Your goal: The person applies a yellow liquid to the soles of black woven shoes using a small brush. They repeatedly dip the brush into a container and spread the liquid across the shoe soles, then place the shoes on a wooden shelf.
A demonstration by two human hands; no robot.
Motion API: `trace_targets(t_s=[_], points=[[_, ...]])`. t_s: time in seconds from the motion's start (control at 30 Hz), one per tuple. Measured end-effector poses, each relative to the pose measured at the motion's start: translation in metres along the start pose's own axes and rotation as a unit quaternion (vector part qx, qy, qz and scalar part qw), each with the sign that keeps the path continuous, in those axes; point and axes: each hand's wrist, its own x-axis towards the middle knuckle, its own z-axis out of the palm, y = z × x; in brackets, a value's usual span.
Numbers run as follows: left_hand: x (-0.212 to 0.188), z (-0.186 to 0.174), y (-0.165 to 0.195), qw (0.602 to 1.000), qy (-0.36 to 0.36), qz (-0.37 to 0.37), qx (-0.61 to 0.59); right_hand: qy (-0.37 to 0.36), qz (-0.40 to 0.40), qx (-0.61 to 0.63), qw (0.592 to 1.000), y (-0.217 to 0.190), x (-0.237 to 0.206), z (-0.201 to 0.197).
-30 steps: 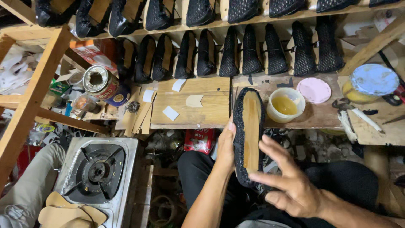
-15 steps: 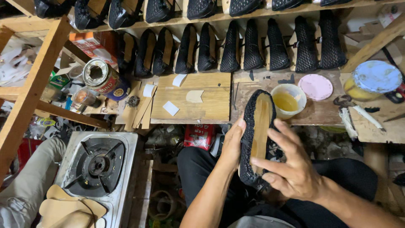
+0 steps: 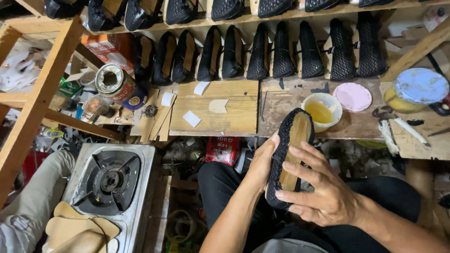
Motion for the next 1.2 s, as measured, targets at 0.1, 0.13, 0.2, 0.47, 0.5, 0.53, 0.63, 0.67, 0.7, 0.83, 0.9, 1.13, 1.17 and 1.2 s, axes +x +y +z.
trace_targets(t_s=[0.1, 0.13, 0.2, 0.47, 0.5, 0.53, 0.63, 0.67, 0.7, 0.83, 0.9, 1.13, 1.17, 1.2], points=[[-0.001, 0.0, 0.002, 0.999, -0.005, -0.018, -0.032, -0.01, -0.008, -0.016, 1.0, 0.002, -0.002, -0.001], [-0.002, 0.001, 0.003, 0.999, -0.005, -0.03, -0.043, -0.013, -0.012, -0.022, 1.0, 0.003, -0.002, 0.0], [-0.004, 0.002, 0.006, 0.997, 0.006, -0.053, -0.05, -0.005, -0.036, -0.043, 0.998, 0.005, -0.004, 0.002], [-0.013, 0.007, 0.016, 0.994, 0.018, -0.087, -0.071, 0.034, -0.044, -0.046, 0.997, 0.0, -0.012, 0.007], [-0.013, 0.006, 0.016, 0.994, 0.014, -0.082, -0.073, 0.042, -0.038, -0.044, 0.997, -0.002, -0.013, 0.007], [-0.013, 0.005, 0.016, 0.994, 0.011, -0.077, -0.076, 0.05, -0.031, -0.041, 0.997, -0.003, -0.012, 0.006], [-0.011, 0.002, 0.016, 0.996, 0.008, -0.066, -0.052, 0.048, -0.03, -0.066, 0.996, -0.005, -0.01, 0.008], [-0.011, 0.0, 0.016, 0.997, 0.01, -0.062, -0.04, 0.043, -0.032, -0.06, 0.997, -0.006, -0.01, 0.008], [-0.011, 0.0, 0.016, 0.997, 0.011, -0.057, -0.052, 0.037, -0.034, -0.055, 0.997, -0.008, -0.009, 0.008], [-0.012, -0.003, 0.019, 0.999, 0.03, -0.002, -0.029, 0.059, -0.002, -0.042, 0.997, -0.014, -0.01, 0.005], [-0.012, -0.002, 0.021, 0.998, 0.021, 0.053, 0.025, 0.061, -0.007, -0.028, 0.998, -0.018, -0.01, 0.004], [-0.012, -0.004, 0.021, 0.987, 0.013, 0.125, 0.101, 0.05, -0.006, -0.034, 0.998, -0.022, -0.01, 0.011], [-0.012, -0.004, 0.02, 0.989, 0.021, 0.115, 0.089, 0.046, -0.005, -0.042, 0.998, -0.023, -0.01, 0.012], [-0.014, -0.004, 0.02, 0.989, 0.024, 0.114, 0.092, 0.042, -0.003, -0.049, 0.998, -0.024, -0.011, 0.012]])
